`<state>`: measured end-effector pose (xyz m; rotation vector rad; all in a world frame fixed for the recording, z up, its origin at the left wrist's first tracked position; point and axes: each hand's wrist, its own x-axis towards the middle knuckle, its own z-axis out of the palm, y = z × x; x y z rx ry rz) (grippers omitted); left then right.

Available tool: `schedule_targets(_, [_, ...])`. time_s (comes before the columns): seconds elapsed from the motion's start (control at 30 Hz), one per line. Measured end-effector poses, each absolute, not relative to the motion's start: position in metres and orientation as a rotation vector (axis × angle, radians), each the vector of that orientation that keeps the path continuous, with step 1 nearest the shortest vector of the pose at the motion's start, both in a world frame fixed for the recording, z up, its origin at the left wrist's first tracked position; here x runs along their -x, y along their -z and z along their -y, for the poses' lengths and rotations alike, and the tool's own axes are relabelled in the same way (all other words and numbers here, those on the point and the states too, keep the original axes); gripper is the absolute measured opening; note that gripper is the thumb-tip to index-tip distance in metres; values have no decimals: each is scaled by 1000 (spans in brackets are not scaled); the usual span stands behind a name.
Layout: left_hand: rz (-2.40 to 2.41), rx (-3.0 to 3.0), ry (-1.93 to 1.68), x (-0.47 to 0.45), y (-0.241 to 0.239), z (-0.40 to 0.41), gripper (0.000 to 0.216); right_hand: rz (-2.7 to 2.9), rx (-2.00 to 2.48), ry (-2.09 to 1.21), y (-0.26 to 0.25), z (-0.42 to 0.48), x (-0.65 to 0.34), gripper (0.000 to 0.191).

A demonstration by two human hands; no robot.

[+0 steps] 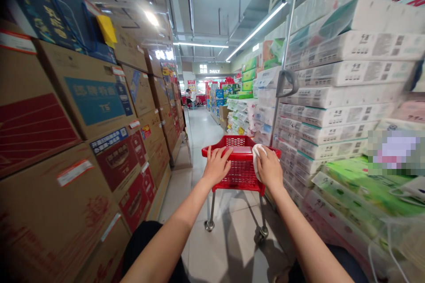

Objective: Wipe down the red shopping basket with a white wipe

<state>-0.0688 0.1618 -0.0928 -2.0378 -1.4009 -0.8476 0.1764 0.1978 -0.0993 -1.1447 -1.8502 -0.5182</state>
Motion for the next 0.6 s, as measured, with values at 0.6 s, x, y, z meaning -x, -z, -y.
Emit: schedule_targets(0.6, [1408,2099,847,45,95,-157,69,1794,1217,455,97,-200,-173,41])
